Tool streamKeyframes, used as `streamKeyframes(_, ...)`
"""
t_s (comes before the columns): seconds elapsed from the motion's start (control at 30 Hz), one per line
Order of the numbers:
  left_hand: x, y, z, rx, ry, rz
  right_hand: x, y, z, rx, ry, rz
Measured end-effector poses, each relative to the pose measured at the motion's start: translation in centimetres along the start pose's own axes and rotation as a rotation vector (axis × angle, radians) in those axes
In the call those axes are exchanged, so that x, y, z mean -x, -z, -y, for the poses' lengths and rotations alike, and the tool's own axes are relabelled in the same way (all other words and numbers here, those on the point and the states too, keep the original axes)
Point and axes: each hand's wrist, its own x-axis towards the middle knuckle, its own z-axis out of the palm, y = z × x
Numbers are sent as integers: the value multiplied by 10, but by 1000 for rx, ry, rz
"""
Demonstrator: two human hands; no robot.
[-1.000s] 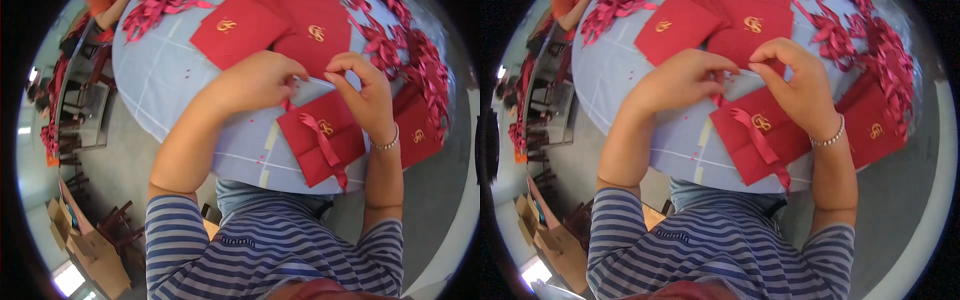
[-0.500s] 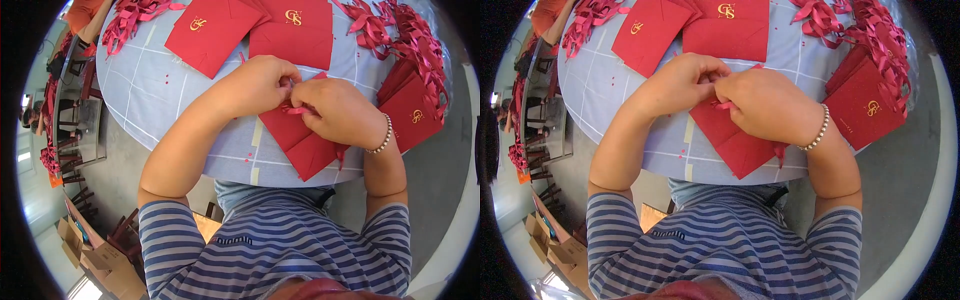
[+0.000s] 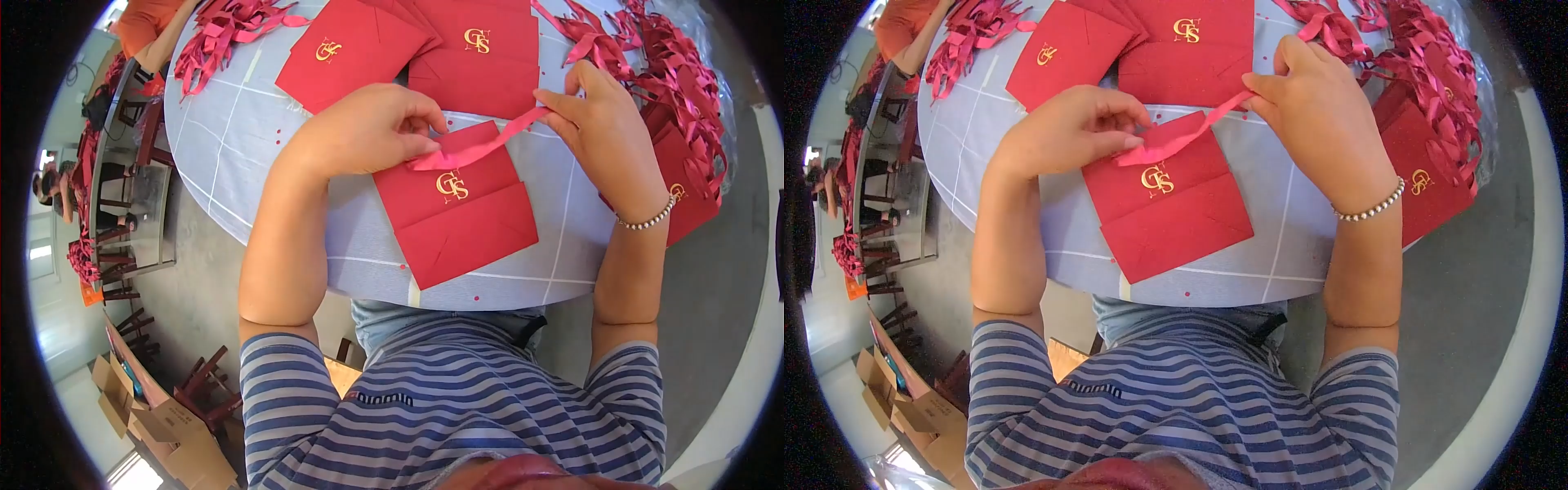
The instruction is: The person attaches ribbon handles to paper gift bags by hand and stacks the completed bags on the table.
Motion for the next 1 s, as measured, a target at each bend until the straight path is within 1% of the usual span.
streamKeyframes(0.03,-4,-4,0,-62,-27,-3,0,1,1,94,-15,21)
streamKeyframes(0.07,-6,-7,-2,-66,-31,1,0,0,3,96,-21,18)
streamKeyframes(0.13,-10,-13,-5,-71,-59,-82,0,-5,9,106,-90,-97)
streamKeyframes(0.17,-12,-17,-4,-74,-61,-78,-1,-8,10,107,-95,-99)
streamKeyframes(0.23,-15,-21,-3,161,29,-84,-5,-13,10,-16,-83,-298)
streamKeyframes(0.27,-15,-21,-3,161,29,-83,-5,-13,11,-16,-84,-298)
streamKeyframes(0.33,-15,-17,-7,263,109,-20,-4,-12,10,-4,-103,-328)
streamKeyframes(0.37,-14,-16,-7,265,109,-22,-4,-11,10,-4,-100,-326)
streamKeyframes(0.43,-12,-13,-7,344,102,9,-4,-10,8,96,-92,-388)
streamKeyframes(0.57,-12,-10,-2,404,90,-14,-1,-10,7,99,-154,-345)
streamKeyframes(0.63,-11,-7,-4,388,180,33,-1,-10,9,41,-246,-281)
streamKeyframes(0.67,-11,-6,-5,385,180,29,-1,-9,10,40,-243,-284)
streamKeyframes(0.73,-11,-7,-7,413,230,2,-1,-6,10,-174,-369,-249)
streamKeyframes(0.77,-11,-8,-7,412,230,-2,-3,-9,9,-176,-366,-250)
streamKeyframes(0.83,-11,-9,-7,472,171,-21,-10,-17,6,-642,-168,-343)
streamKeyframes(0.87,-10,-10,-10,469,171,-20,-11,-18,8,-643,-169,-346)
streamKeyframes(0.93,-9,-11,-19,507,175,-67,-16,-14,21,-1342,-307,-366)
streamKeyframes(0.97,-10,-12,-17,508,171,-64,-14,-13,19,-1338,-309,-368)
streamKeyframes(1.0,-12,-13,-12,511,154,-65,-11,-13,14,-1505,-328,-313)
